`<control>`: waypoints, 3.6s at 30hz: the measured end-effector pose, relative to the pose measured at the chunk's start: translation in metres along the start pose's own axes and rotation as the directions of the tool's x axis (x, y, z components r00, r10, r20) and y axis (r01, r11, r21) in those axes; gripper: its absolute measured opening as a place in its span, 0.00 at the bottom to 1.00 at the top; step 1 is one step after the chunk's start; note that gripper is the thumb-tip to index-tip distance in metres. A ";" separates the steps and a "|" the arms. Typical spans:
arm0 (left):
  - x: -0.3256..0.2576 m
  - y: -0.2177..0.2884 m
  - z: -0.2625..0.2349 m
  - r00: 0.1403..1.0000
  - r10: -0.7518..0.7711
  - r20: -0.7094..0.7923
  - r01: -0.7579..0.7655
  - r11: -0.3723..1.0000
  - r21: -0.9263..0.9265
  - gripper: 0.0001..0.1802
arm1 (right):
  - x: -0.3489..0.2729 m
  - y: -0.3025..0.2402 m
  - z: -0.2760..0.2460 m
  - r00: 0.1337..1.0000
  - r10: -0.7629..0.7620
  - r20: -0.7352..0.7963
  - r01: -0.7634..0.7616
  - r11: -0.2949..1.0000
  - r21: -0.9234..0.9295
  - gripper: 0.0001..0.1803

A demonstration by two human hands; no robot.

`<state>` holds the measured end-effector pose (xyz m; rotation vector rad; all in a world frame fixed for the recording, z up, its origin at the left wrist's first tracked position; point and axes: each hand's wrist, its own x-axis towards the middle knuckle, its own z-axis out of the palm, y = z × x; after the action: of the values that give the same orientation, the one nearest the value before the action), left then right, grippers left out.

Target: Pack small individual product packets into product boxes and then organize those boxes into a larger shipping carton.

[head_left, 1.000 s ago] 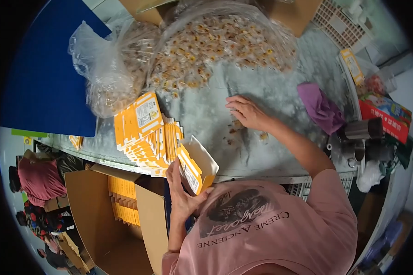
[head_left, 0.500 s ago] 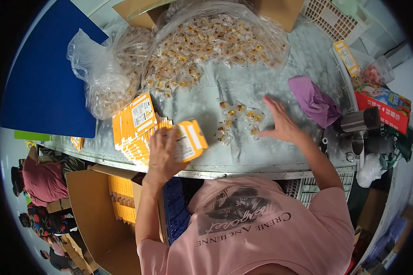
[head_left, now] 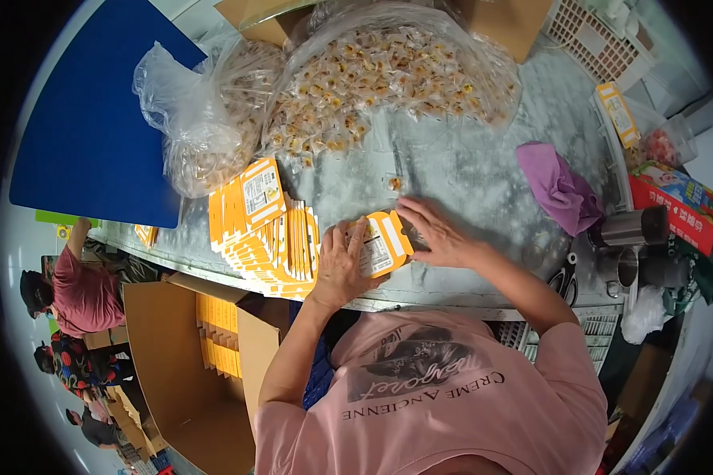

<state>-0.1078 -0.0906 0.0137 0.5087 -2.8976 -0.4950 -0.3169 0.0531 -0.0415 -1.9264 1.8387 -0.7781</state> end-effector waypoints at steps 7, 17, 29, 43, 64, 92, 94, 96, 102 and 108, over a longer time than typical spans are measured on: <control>-0.006 -0.002 0.001 1.000 -0.024 -0.010 0.024 1.000 0.000 0.62 | -0.023 -0.025 -0.039 0.901 0.434 0.015 -0.434 0.897 0.081 0.45; -0.019 0.003 0.003 0.990 -0.126 -0.065 0.126 0.992 0.008 0.62 | 0.025 -0.003 0.004 0.946 0.322 -0.031 -0.277 0.856 0.437 0.13; -0.021 0.006 0.010 0.981 -0.193 -0.012 0.194 0.981 0.022 0.66 | 0.051 0.017 0.004 0.995 0.083 0.052 -0.089 0.988 0.129 0.17; -0.023 0.005 0.008 0.986 -0.162 -0.049 0.164 0.986 0.041 0.65 | -0.010 -0.033 -0.008 0.921 0.390 -0.015 -0.388 0.918 0.082 0.22; -0.025 0.005 0.010 0.981 -0.184 -0.055 0.186 0.982 0.044 0.63 | 0.022 -0.018 0.033 0.853 0.521 -0.039 -0.349 0.624 0.699 0.12; -0.040 0.044 0.020 0.869 -0.452 -0.200 0.175 0.660 -0.731 0.35 | -0.010 -0.087 0.029 0.843 0.444 -0.302 -0.108 0.691 0.715 0.28; -0.047 0.047 0.021 0.866 -0.483 -0.132 0.206 0.583 -0.786 0.32 | -0.012 -0.090 0.035 0.841 0.452 -0.296 -0.117 0.687 0.718 0.27; -0.048 0.046 0.030 0.829 -0.528 -0.185 0.169 0.551 -0.817 0.20 | -0.013 -0.088 0.047 0.783 0.522 -0.338 -0.128 0.667 0.734 0.20; -0.055 0.039 0.029 0.817 -0.575 -0.037 0.281 0.453 -0.846 0.17 | -0.025 -0.078 0.038 0.844 0.480 -0.240 -0.274 0.770 0.577 0.10; -0.051 0.048 0.019 0.776 -0.616 -0.136 0.209 0.455 -0.865 0.14 | -0.007 -0.095 0.016 0.824 0.141 -0.549 0.053 0.945 0.322 0.06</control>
<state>-0.0786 -0.0242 0.0074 1.0084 -1.7420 -1.4793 -0.2322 0.0660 0.0029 -1.5265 1.8876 -1.6697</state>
